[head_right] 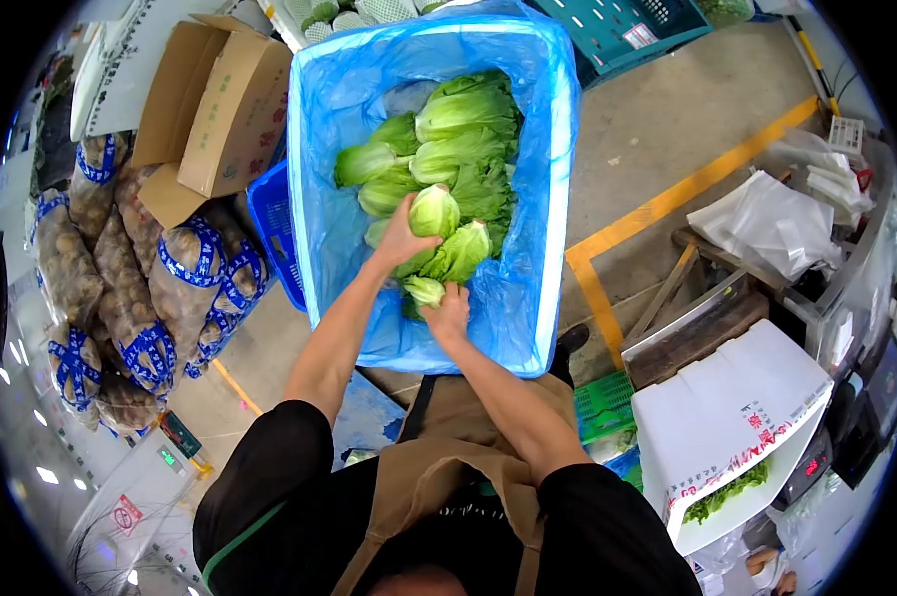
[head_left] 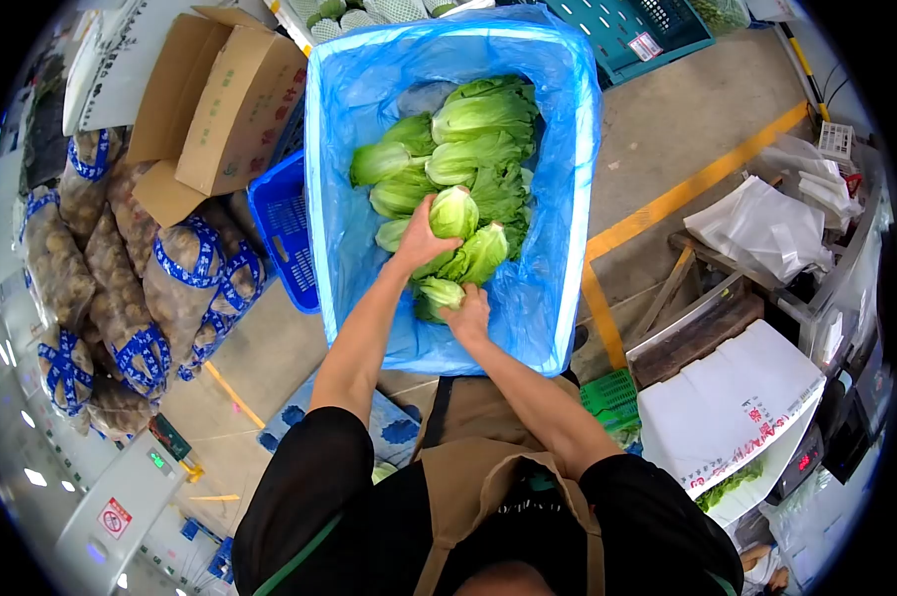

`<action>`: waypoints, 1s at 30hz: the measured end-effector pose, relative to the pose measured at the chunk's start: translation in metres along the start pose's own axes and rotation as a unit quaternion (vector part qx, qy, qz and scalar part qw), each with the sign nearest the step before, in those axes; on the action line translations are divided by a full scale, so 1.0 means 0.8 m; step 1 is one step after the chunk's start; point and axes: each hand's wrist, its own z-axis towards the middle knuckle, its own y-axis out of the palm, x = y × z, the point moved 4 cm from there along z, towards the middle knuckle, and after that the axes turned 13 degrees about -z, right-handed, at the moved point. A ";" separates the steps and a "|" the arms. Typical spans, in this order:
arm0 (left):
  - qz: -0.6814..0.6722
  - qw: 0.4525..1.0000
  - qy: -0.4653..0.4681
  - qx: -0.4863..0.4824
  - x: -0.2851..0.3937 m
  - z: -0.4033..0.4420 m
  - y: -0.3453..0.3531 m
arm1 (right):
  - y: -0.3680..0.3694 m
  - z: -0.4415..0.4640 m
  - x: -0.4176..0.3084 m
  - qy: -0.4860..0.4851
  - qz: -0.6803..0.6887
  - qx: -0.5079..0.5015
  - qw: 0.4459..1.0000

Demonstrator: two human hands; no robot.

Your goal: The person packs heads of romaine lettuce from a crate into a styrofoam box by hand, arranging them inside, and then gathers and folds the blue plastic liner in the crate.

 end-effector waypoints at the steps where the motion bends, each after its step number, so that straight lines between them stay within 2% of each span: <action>1: 0.000 1.000 0.003 -0.009 0.001 0.001 -0.001 | -0.001 -0.002 -0.004 -0.034 -0.008 0.007 0.999; 4: -0.047 0.998 -0.002 -0.036 0.002 0.006 -0.007 | -0.018 -0.007 -0.021 -0.129 -0.030 0.020 0.991; 6: -0.060 0.996 -0.014 -0.068 -0.006 0.012 -0.013 | -0.061 -0.015 -0.061 -0.182 -0.036 0.012 0.982; 9: -0.054 0.991 -0.074 -0.102 0.010 0.011 -0.025 | -0.123 0.014 -0.102 -0.135 0.048 -0.050 0.988; 10: -0.048 0.988 -0.101 -0.111 0.016 0.011 -0.029 | -0.133 0.032 -0.104 -0.090 0.052 -0.066 0.992; 11: -0.107 0.979 -0.141 -0.104 0.010 0.012 -0.033 | -0.141 0.052 -0.102 -0.045 0.056 -0.082 0.994; 14: -0.253 0.933 -0.230 -0.112 0.009 0.007 -0.037 | -0.119 0.112 -0.051 -0.060 0.107 0.038 0.992; 15: -0.222 0.943 -0.207 -0.137 0.014 0.007 -0.037 | -0.108 0.126 -0.031 -0.080 0.106 0.072 0.989; 16: -0.190 0.951 -0.184 -0.162 0.016 0.007 -0.037 | -0.111 0.124 -0.024 -0.043 0.094 0.075 0.992; 19: -0.136 0.958 -0.161 -0.193 0.017 0.008 -0.031 | -0.096 0.112 0.006 0.022 0.175 0.010 0.984; 20: -0.128 0.960 -0.151 -0.195 0.021 0.006 -0.029 | -0.082 0.102 0.013 0.061 0.280 -0.080 0.955; 22: -0.132 0.963 -0.131 -0.192 0.020 0.004 -0.026 | -0.066 0.097 0.023 0.027 0.252 -0.093 0.963; 26: -0.241 0.933 -0.207 -0.169 -0.010 -0.013 -0.034 | -0.069 0.107 0.009 -0.015 0.094 -0.053 0.994; 29: -0.388 0.867 -0.286 -0.125 -0.029 -0.059 -0.029 | -0.081 0.101 -0.022 -0.026 0.171 -0.114 0.978; 30: -0.396 0.867 -0.285 -0.098 -0.036 -0.071 -0.031 | -0.081 0.100 -0.026 -0.040 0.196 -0.097 0.975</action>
